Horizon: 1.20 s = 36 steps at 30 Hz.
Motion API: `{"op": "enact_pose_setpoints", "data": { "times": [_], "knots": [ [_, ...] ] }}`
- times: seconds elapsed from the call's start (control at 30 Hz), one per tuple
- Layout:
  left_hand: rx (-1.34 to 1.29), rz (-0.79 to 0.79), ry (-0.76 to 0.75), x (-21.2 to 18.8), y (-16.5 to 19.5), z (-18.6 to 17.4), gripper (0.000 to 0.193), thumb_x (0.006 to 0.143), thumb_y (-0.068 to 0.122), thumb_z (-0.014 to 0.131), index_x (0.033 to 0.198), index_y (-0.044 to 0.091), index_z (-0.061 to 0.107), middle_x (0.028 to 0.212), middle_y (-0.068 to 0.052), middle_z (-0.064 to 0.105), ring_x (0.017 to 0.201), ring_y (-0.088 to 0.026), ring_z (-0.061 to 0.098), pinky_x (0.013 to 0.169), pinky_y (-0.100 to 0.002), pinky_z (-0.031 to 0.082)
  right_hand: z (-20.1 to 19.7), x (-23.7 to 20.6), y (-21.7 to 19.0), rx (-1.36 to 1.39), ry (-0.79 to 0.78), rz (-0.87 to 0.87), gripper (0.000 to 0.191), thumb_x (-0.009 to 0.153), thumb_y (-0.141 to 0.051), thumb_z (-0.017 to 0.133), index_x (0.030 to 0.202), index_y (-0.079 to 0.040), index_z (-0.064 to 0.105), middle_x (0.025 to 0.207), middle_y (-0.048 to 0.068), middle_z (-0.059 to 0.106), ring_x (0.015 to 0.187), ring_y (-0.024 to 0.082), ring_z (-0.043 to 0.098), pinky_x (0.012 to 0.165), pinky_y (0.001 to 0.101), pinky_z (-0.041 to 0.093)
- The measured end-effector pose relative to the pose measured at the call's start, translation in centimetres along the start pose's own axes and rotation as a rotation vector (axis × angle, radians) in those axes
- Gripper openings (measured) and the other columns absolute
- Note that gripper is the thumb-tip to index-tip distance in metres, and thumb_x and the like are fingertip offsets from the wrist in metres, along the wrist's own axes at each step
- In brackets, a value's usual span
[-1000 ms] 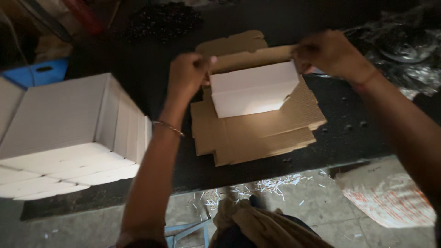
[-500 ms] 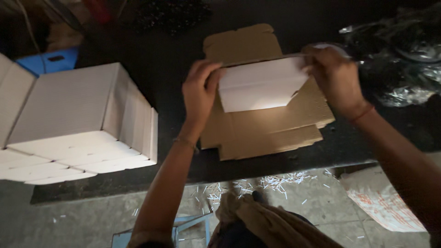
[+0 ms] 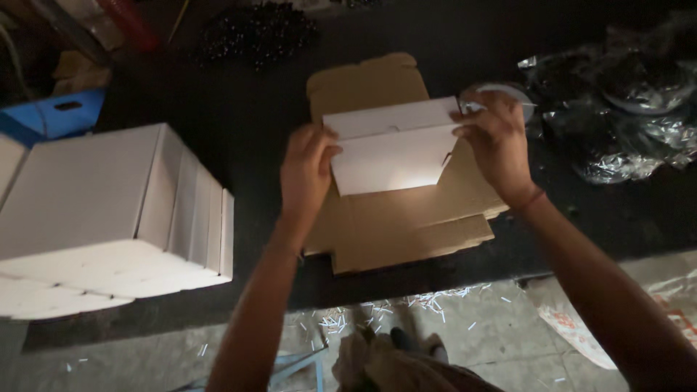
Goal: The person assembles flat cardboard sheets into small white boxes by folding and tucking flaps, then places a round wrapped item into each box, closes the lid, and stacks the finished boxes on the left side of the table.
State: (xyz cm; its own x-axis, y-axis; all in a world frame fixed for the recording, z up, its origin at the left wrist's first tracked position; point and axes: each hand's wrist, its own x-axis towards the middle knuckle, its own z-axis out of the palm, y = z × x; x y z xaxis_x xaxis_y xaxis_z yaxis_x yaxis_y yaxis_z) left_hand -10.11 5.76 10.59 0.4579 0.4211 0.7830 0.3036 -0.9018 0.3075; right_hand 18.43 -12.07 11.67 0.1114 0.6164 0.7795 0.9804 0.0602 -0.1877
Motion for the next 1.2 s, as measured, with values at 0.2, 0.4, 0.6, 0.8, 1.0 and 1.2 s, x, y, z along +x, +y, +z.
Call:
{"op": "enact_pose_setpoints", "data": {
  "times": [0.2,0.4,0.6,0.8,1.0,1.2],
  "knots": [
    [-0.053,-0.017,-0.179,3.5,0.1,-0.3,0.070,0.071,0.025,0.094,0.126,0.003,0.055,0.099,-0.010,0.066,0.101,-0.030,0.066,0.088,-0.041,0.056,1.3,-3.8,-0.1,0.619,0.104,0.345,0.035,0.087,-0.008,0.079,0.118,-0.006,0.062,0.124,0.008,0.061,0.114,0.020,0.062,0.091,0.0365,0.060],
    [0.029,-0.102,-0.362,4.5,-0.3,0.3,0.070,0.072,0.029,0.096,0.124,0.004,0.055,0.115,-0.013,0.067,0.113,-0.033,0.064,0.098,-0.044,0.053,5.9,-6.9,-0.5,0.398,0.115,0.462,0.012,0.098,0.000,0.074,0.105,-0.003,0.065,0.100,0.009,0.071,0.090,0.017,0.070,0.080,0.0330,0.058],
    [0.025,-0.228,-0.465,5.3,-0.1,0.4,0.083,0.069,0.028,0.094,0.141,0.009,0.055,0.146,-0.017,0.054,0.135,-0.033,0.051,0.113,-0.043,0.041,5.7,-6.7,0.1,0.425,0.111,0.380,0.010,0.105,-0.001,0.069,0.113,-0.002,0.062,0.105,0.010,0.072,0.096,0.018,0.070,0.084,0.0322,0.057],
    [0.056,-0.221,-0.518,6.3,0.5,0.2,0.080,0.066,0.029,0.096,0.135,0.009,0.061,0.146,-0.017,0.050,0.141,-0.034,0.042,0.116,-0.044,0.036,7.3,-6.2,-0.1,0.305,0.108,0.453,0.015,0.097,-0.004,0.075,0.107,-0.003,0.065,0.098,0.008,0.075,0.089,0.020,0.076,0.076,0.0333,0.061],
    [0.005,-0.203,-0.485,6.2,0.6,-0.3,0.077,0.065,0.024,0.096,0.130,0.006,0.062,0.141,-0.016,0.057,0.133,-0.034,0.053,0.113,-0.041,0.043,7.6,-8.1,1.7,0.214,0.035,0.515,0.007,0.100,-0.005,0.069,0.107,-0.003,0.069,0.093,0.010,0.075,0.080,0.023,0.076,0.075,0.0376,0.060],
    [-0.037,-0.291,-0.563,5.4,2.9,-1.4,0.069,0.076,0.022,0.088,0.135,0.016,0.054,0.129,-0.012,0.067,0.121,-0.030,0.065,0.103,-0.043,0.052,2.3,-13.9,-1.2,0.944,-0.859,0.473,0.051,0.094,-0.041,0.057,0.121,0.001,0.068,0.122,0.016,0.073,0.107,0.028,0.072,0.095,0.0441,0.058]
  ]
}}
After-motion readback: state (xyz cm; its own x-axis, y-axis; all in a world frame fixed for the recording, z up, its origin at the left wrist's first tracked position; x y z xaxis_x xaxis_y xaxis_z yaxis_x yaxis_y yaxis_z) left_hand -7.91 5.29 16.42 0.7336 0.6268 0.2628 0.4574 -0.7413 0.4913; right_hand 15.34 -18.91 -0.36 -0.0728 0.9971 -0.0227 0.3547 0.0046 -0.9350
